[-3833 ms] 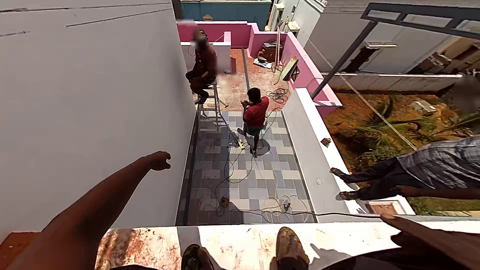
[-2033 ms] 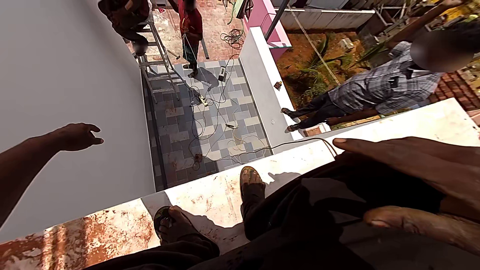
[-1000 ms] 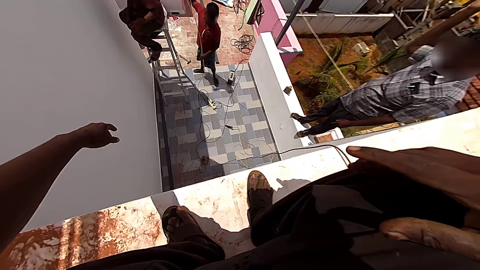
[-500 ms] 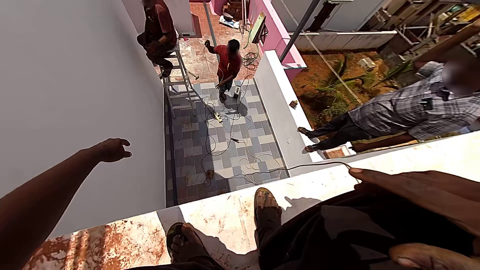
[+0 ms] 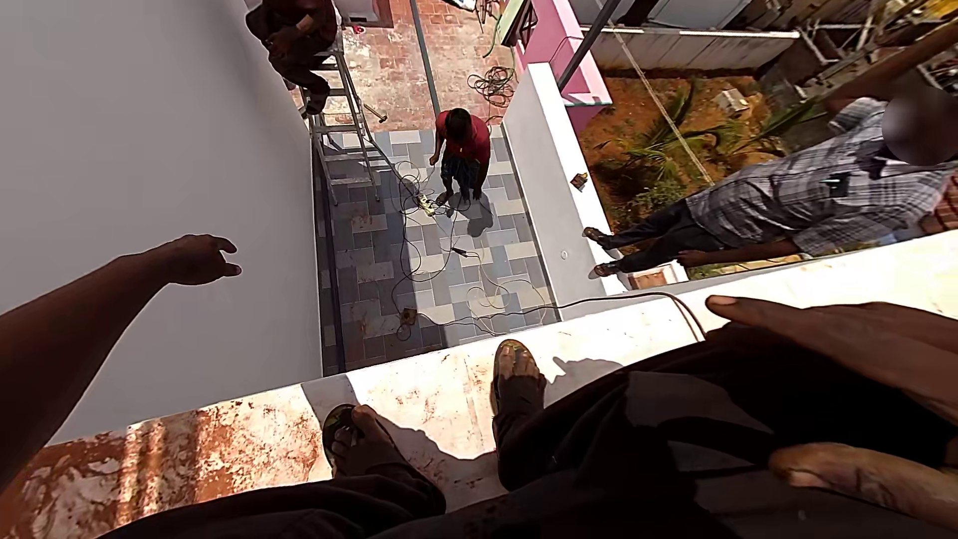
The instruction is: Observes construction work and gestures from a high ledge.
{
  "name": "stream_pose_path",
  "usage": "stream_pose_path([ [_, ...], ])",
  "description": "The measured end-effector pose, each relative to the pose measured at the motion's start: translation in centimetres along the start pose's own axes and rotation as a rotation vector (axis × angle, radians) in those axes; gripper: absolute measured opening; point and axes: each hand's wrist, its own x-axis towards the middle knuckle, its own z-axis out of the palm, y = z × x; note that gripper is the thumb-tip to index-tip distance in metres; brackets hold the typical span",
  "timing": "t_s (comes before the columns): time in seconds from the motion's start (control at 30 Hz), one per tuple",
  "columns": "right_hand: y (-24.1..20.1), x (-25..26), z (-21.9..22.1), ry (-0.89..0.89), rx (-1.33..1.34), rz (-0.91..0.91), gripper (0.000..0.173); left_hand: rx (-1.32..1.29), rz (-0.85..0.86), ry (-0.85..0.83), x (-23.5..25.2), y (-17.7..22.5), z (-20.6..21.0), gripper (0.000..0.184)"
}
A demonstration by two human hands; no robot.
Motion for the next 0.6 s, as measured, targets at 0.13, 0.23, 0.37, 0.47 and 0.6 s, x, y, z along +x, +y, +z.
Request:
stream_pose_path([
  [0.13,0.03,0.21,-0.14,0.001,-0.009,-0.013,0.081,-0.002,0.006,0.0,-0.17,0.18,-0.34,0.052],
  [0.23,-0.16,0.33,-0.13,0.017,0.001,-0.004,0.08,0.001,0.014,0.001,-0.15,0.22,-0.4,0.052],
  [0.37,-0.27,0.35,-0.19,0.013,0.001,-0.013,0.079,0.006,0.011,-0.004,0.0,0.05,-0.36,0.052],
  [0.47,-0.41,0.41,-0.25,0.009,0.004,-0.003,0.08,0.001,-0.001,-0.005,-0.14,0.13,-0.37,0.052],
  [0.6,-0.36,0.34,-0.37,-0.003,0.013,0.001,0.08,-0.001,0.032,0.008,0.1,-0.2,-0.32,0.051],
])
